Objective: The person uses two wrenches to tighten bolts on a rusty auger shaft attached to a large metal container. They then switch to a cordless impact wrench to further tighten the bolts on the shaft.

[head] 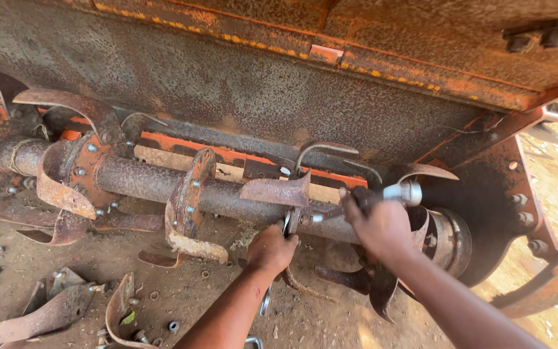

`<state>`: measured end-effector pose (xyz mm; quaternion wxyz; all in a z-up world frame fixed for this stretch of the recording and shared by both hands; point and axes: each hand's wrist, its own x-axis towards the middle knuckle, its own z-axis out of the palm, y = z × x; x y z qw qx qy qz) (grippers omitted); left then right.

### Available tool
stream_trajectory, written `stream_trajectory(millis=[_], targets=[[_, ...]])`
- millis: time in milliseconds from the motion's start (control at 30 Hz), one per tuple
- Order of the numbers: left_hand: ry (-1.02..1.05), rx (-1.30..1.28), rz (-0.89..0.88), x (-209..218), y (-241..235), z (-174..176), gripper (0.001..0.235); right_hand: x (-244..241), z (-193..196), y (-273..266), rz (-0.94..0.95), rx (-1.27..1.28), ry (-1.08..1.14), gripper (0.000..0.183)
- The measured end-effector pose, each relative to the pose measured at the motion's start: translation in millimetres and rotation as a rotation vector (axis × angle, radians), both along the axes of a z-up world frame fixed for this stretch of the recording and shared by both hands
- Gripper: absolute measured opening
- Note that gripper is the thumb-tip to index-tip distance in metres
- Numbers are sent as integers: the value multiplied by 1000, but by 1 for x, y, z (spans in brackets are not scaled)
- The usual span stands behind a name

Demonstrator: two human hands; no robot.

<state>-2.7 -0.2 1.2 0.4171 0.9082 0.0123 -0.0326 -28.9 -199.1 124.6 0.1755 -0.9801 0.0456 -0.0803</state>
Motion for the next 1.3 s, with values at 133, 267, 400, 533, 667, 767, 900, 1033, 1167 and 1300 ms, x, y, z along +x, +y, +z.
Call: stream_trajectory(millis=[133,267,400,533,667,767,900,1033,1167,1300], targets=[[0,-4,1,0,3,3,37,48,16,2,126,190,4,42],[-44,30,-3,4,0,-2,36,84,8,-11,149,342,113,44],[-44,-11,-6,4,0,-4,36,110,7,-14,116,533,216,52],[30,-27,-19,1,1,-2,34,116,11,-9,42,540,229,55],[-7,21,-20,1,2,1,34,116,6,-13,1,596,214,57],[-7,5,-14,-1,-1,-1,37,122,-3,-22,58,631,204,55],[11,14,8,1,0,1,38,147,-10,-15,27,654,180,54],[-9,22,13,-1,-1,-5,40,156,-18,-3,-56,573,140,54],[3,10,32,2,-2,-5,41,148,-9,4,-36,452,73,56],[0,-28,25,2,0,-1,42,114,-10,12,41,227,-140,55]])
